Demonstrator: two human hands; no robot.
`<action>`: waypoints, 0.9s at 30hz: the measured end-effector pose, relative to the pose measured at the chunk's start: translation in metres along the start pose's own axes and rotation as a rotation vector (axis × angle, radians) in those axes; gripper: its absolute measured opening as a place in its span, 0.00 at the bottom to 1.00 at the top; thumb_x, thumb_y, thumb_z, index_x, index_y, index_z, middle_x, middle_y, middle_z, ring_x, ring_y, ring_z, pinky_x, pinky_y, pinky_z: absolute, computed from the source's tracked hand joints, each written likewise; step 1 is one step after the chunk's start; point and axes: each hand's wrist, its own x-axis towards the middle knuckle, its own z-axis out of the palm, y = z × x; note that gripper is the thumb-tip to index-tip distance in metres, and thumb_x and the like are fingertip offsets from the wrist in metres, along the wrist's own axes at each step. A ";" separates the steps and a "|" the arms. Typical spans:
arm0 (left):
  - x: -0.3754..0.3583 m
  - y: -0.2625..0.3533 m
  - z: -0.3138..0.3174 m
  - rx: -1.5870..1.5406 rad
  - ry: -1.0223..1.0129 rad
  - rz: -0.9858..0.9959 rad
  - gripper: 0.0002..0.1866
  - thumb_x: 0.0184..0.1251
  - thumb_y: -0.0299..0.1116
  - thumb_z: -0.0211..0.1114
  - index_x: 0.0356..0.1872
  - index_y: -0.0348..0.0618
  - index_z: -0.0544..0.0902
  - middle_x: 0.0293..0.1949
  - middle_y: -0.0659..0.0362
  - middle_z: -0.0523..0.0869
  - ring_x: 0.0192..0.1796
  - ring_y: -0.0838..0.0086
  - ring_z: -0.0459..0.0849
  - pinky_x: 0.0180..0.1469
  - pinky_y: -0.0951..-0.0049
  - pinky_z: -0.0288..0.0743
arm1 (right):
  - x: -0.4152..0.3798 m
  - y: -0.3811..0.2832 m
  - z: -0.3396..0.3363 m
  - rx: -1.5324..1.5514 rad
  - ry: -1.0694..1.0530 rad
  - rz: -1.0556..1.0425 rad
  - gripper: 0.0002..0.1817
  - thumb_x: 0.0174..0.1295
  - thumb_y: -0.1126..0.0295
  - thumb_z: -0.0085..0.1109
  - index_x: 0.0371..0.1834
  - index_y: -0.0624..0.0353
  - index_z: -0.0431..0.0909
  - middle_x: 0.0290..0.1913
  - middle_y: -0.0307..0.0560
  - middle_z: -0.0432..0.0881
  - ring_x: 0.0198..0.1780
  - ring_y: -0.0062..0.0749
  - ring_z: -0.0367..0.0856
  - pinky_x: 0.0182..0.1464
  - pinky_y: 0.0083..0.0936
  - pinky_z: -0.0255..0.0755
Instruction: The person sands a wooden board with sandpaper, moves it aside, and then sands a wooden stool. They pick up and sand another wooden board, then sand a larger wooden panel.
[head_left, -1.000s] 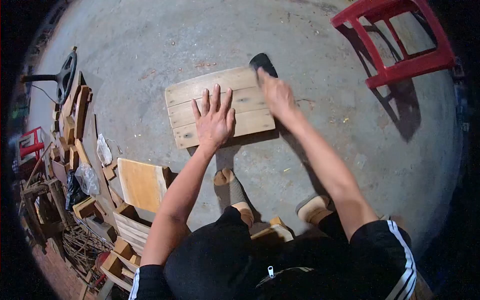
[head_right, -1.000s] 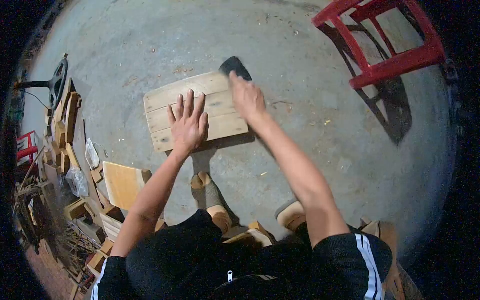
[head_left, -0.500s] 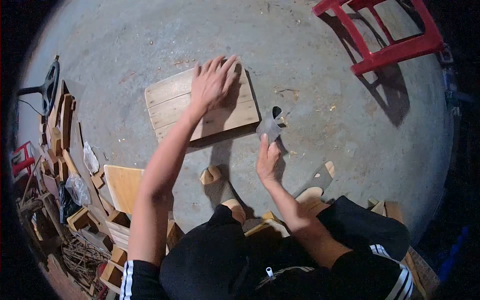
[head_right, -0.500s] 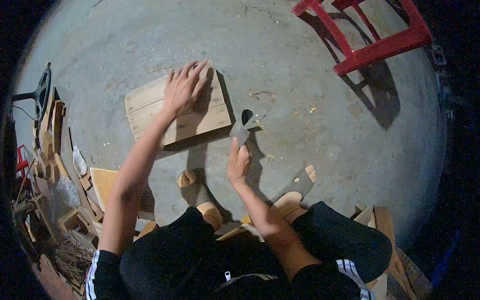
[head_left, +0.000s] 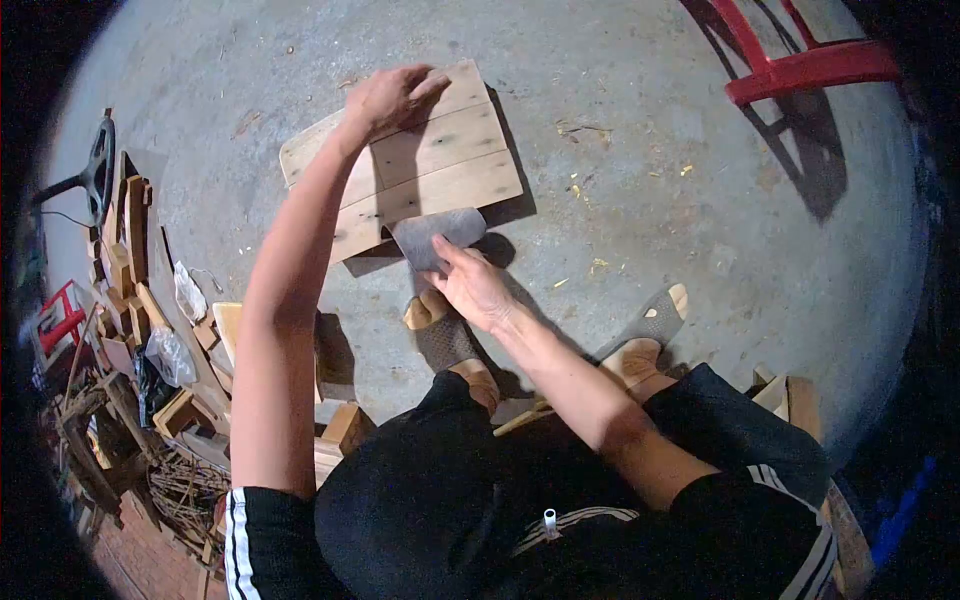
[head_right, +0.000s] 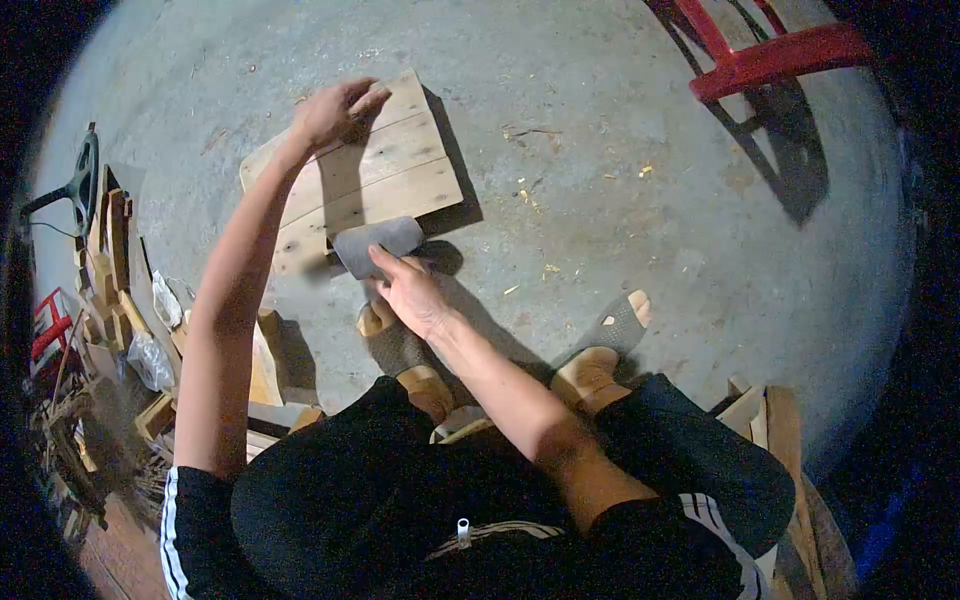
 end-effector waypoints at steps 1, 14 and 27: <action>0.001 -0.004 -0.004 0.015 -0.063 -0.064 0.26 0.73 0.59 0.55 0.58 0.52 0.81 0.47 0.48 0.87 0.50 0.51 0.85 0.51 0.56 0.79 | 0.004 -0.002 0.004 -0.067 -0.029 -0.011 0.14 0.71 0.61 0.59 0.53 0.57 0.76 0.55 0.40 0.78 0.62 0.30 0.73 0.71 0.39 0.61; -0.053 -0.038 0.029 -0.258 0.306 -0.532 0.37 0.75 0.62 0.43 0.50 0.30 0.79 0.48 0.28 0.81 0.55 0.34 0.78 0.57 0.45 0.71 | 0.011 -0.173 0.023 -1.485 0.285 -0.583 0.21 0.66 0.60 0.59 0.48 0.71 0.80 0.57 0.66 0.78 0.57 0.46 0.81 0.59 0.37 0.72; -0.106 0.074 0.047 0.376 0.332 -0.183 0.35 0.70 0.51 0.58 0.76 0.53 0.62 0.76 0.52 0.60 0.77 0.54 0.57 0.76 0.43 0.43 | 0.061 -0.134 0.044 -2.327 0.201 -1.152 0.21 0.55 0.73 0.66 0.51 0.72 0.79 0.77 0.60 0.56 0.77 0.56 0.55 0.70 0.49 0.65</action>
